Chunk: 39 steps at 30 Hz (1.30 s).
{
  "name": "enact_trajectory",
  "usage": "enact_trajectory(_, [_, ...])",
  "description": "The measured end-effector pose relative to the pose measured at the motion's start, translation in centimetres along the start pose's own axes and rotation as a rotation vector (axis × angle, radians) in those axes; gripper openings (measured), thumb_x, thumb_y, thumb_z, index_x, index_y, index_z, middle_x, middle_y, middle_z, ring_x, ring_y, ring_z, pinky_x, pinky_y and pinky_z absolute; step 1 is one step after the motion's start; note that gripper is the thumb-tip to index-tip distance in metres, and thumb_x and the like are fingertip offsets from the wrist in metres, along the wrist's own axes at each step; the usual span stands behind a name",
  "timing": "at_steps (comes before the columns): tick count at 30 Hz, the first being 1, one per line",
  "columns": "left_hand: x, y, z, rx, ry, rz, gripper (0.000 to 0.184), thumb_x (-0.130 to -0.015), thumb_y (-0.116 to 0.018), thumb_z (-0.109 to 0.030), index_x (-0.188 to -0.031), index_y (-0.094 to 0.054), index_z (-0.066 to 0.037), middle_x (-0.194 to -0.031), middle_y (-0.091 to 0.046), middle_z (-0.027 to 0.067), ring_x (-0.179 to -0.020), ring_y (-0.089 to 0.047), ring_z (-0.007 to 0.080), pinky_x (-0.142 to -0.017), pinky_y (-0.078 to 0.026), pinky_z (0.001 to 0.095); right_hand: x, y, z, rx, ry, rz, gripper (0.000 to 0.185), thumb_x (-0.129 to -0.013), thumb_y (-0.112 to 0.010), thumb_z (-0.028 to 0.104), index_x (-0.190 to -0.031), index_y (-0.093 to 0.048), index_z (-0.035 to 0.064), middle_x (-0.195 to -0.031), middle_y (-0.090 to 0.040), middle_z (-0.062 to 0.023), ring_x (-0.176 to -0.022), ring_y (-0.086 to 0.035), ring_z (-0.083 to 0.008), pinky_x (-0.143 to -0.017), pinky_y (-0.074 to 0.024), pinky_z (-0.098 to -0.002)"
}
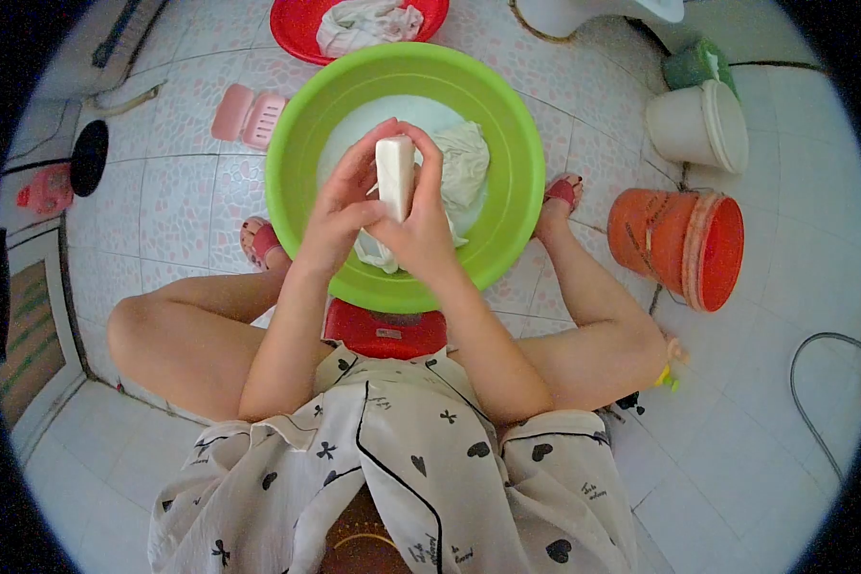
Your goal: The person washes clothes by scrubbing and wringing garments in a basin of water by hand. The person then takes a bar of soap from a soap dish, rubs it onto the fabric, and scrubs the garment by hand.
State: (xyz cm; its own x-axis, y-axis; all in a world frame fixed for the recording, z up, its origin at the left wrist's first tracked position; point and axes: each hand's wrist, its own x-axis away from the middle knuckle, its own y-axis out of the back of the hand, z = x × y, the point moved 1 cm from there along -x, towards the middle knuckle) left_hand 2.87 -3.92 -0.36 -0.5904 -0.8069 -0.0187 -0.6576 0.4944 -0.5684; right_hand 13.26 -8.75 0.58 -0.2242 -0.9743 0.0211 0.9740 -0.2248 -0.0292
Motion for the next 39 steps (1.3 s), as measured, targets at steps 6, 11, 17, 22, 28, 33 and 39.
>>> enact_trajectory(6, [0.1,-0.5,0.1,-0.046,-0.012,-0.027,0.074,-0.071,-0.058,-0.015,-0.14,-0.032,-0.005,-0.141,-0.036,0.0098,-0.13,-0.036,0.0222,-0.109,-0.025,0.036,-0.2,0.0,-0.2,0.061,0.038,-0.007,0.086,-0.066,-0.065,0.003,-0.138,-0.02,0.0093,-0.121,-0.044,-0.0163,-0.11,-0.049,-0.0274,-0.092,-0.0422,-0.0389])
enact_trajectory(11, [0.2,-0.2,0.6,-0.033,-0.016,-0.045,0.07,-0.072,-0.055,-0.012,-0.138,-0.035,-0.005,-0.14,-0.038,0.0098,-0.129,-0.037,0.0222,-0.109,-0.026,0.0357,-0.1,-0.1,-0.3,0.107,0.062,-0.014,0.087,-0.064,-0.066,0.003,-0.138,-0.02,0.0087,-0.123,-0.042,-0.0176,-0.111,-0.049,-0.0296,-0.093,-0.0412,-0.04])
enact_trajectory(17, [0.2,-0.2,0.7,-0.027,-0.035,-0.057,0.063,-0.075,-0.053,-0.01,-0.135,-0.038,-0.005,-0.137,-0.041,0.0101,-0.127,-0.039,0.0221,-0.107,-0.028,0.0353,0.1,-0.2,0.1,0.136,0.02,-0.008,0.087,-0.064,-0.066,0.005,-0.138,-0.02,0.0083,-0.129,-0.04,-0.0197,-0.118,-0.045,-0.0336,-0.097,-0.0384,-0.0418])
enact_trajectory(22, [0.2,-0.4,0.3,0.01,-0.013,-0.07,0.055,-0.079,-0.053,-0.012,-0.132,-0.04,-0.005,-0.133,-0.044,0.0109,-0.123,-0.042,0.0222,-0.104,-0.032,0.0345,0.2,-0.2,-0.1,0.192,0.025,-0.006,0.088,-0.064,-0.066,0.005,-0.138,-0.02,0.0072,-0.137,-0.033,-0.0216,-0.127,-0.037,-0.0351,-0.104,-0.0315,-0.0421])
enact_trajectory(28, [0.3,-0.2,0.3,0.001,-0.006,-0.092,0.044,-0.085,-0.049,-0.014,-0.128,-0.044,-0.005,-0.134,-0.044,0.0126,-0.122,-0.043,0.0227,-0.103,-0.034,0.035,0.2,-0.3,-0.1,0.208,0.032,0.004,0.085,-0.064,-0.063,0.004,-0.138,-0.02,0.0063,-0.137,-0.033,-0.0218,-0.126,-0.037,-0.0355,-0.103,-0.0319,-0.0416])
enact_trajectory(33, [-0.2,0.0,0.7,-0.022,-0.074,-0.095,0.028,-0.09,-0.045,-0.014,-0.115,-0.052,-0.005,-0.136,-0.043,0.0156,-0.122,-0.044,0.0242,-0.102,-0.035,0.0366,0.3,-0.4,-0.2,0.21,0.052,0.002,0.084,-0.063,-0.059,0.003,-0.137,-0.021,0.0065,-0.134,-0.036,-0.0207,-0.123,-0.04,-0.0345,-0.1,-0.0346,-0.0412])
enact_trajectory(39, [-0.7,0.4,0.3,-0.002,0.02,-0.246,0.025,-0.096,-0.046,-0.024,-0.106,-0.059,-0.005,-0.13,-0.049,0.0156,-0.119,-0.047,0.0217,-0.099,-0.04,0.037,0.6,-0.2,-0.8,0.192,0.003,0.031,0.086,-0.062,-0.06,0.003,-0.138,-0.02,0.007,-0.13,-0.038,-0.0188,-0.117,-0.044,-0.0313,-0.097,-0.0374,-0.0387])
